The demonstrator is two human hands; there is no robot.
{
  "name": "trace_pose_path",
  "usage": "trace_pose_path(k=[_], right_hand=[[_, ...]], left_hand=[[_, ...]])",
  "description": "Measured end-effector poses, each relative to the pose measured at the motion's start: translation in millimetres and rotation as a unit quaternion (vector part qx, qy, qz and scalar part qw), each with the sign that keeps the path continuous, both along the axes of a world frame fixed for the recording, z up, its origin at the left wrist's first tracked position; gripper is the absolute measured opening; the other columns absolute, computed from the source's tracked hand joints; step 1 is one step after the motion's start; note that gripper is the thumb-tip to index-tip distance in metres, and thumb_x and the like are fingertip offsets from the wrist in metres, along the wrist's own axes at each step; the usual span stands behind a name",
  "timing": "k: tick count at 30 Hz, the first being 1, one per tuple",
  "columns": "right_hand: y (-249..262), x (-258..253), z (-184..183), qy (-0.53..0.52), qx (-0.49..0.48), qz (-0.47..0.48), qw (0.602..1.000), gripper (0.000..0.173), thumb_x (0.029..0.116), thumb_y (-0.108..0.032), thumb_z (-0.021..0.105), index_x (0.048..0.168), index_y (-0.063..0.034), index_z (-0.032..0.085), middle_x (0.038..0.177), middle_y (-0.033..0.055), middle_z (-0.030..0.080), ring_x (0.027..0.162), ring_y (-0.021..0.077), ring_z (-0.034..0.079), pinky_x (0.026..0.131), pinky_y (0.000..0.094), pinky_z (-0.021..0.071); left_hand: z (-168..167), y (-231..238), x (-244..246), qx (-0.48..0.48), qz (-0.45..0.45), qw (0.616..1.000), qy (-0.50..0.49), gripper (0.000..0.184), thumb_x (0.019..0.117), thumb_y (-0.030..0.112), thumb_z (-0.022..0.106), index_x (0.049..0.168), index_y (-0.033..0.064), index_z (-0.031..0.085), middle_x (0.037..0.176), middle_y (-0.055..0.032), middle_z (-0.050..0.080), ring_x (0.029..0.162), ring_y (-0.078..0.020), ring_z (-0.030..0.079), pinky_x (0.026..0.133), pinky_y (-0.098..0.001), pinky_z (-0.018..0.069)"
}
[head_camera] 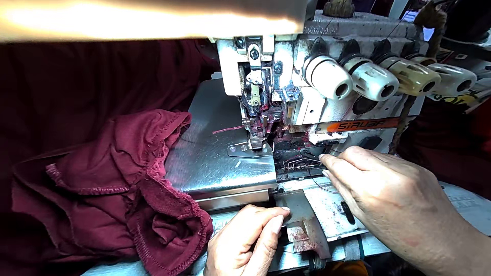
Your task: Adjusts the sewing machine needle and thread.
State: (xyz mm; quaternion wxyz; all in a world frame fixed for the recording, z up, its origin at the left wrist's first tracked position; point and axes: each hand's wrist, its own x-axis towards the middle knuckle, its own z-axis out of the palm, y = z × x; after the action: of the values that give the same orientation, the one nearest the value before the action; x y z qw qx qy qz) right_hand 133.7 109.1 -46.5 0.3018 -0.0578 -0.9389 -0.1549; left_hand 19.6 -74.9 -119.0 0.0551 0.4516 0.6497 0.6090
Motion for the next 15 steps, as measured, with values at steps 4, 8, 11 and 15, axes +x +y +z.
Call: trace_pose_path(k=[4,8,11,15], right_hand=[[4,6,-2,0.014,-0.004,0.006,1.000,0.026,0.0929,-0.014,0.057,0.102,-0.0072,0.080,0.076,0.0058,0.064,0.064,0.0205,0.061,0.051,0.0297,0.0445],[6,3,-4,0.019,0.013,0.019,1.000,0.026,0.0929,-0.008,0.057,0.104,-0.0053,0.080,0.075,0.0076,0.063,0.063,0.0215,0.060,0.051,0.0304,0.0421],[8,-1,-5,0.006,0.026,0.023,0.999,0.026,0.0932,-0.007,0.056,0.103,-0.0053,0.079,0.075,0.0076,0.063,0.062,0.0217,0.059,0.051,0.0306,0.0421],[8,-7,-9,-0.001,0.026,0.025,0.999,0.026,0.0908,-0.005,0.056,0.102,-0.0049,0.079,0.076,0.0080,0.064,0.061,0.0223,0.059,0.050,0.0312,0.0416]], left_hand=[[1,0,1,0.001,0.000,1.000,-0.005,0.023,0.1015,0.007,0.056,0.100,-0.0017,0.077,0.088,-0.0017,0.071,0.083,0.0049,0.062,0.078,-0.0105,0.0508],[1,0,1,-0.004,0.003,1.000,0.001,0.023,0.1014,0.008,0.056,0.100,-0.0013,0.077,0.088,-0.0016,0.071,0.084,0.0050,0.062,0.079,-0.0103,0.0502],[1,1,1,-0.005,0.005,1.000,0.002,0.023,0.1015,0.008,0.056,0.100,-0.0008,0.077,0.088,-0.0015,0.071,0.085,0.0052,0.062,0.079,-0.0102,0.0500],[0,1,0,-0.002,0.002,1.000,0.010,0.023,0.1019,0.009,0.056,0.100,-0.0011,0.077,0.089,-0.0024,0.071,0.087,0.0047,0.062,0.081,-0.0106,0.0497]])
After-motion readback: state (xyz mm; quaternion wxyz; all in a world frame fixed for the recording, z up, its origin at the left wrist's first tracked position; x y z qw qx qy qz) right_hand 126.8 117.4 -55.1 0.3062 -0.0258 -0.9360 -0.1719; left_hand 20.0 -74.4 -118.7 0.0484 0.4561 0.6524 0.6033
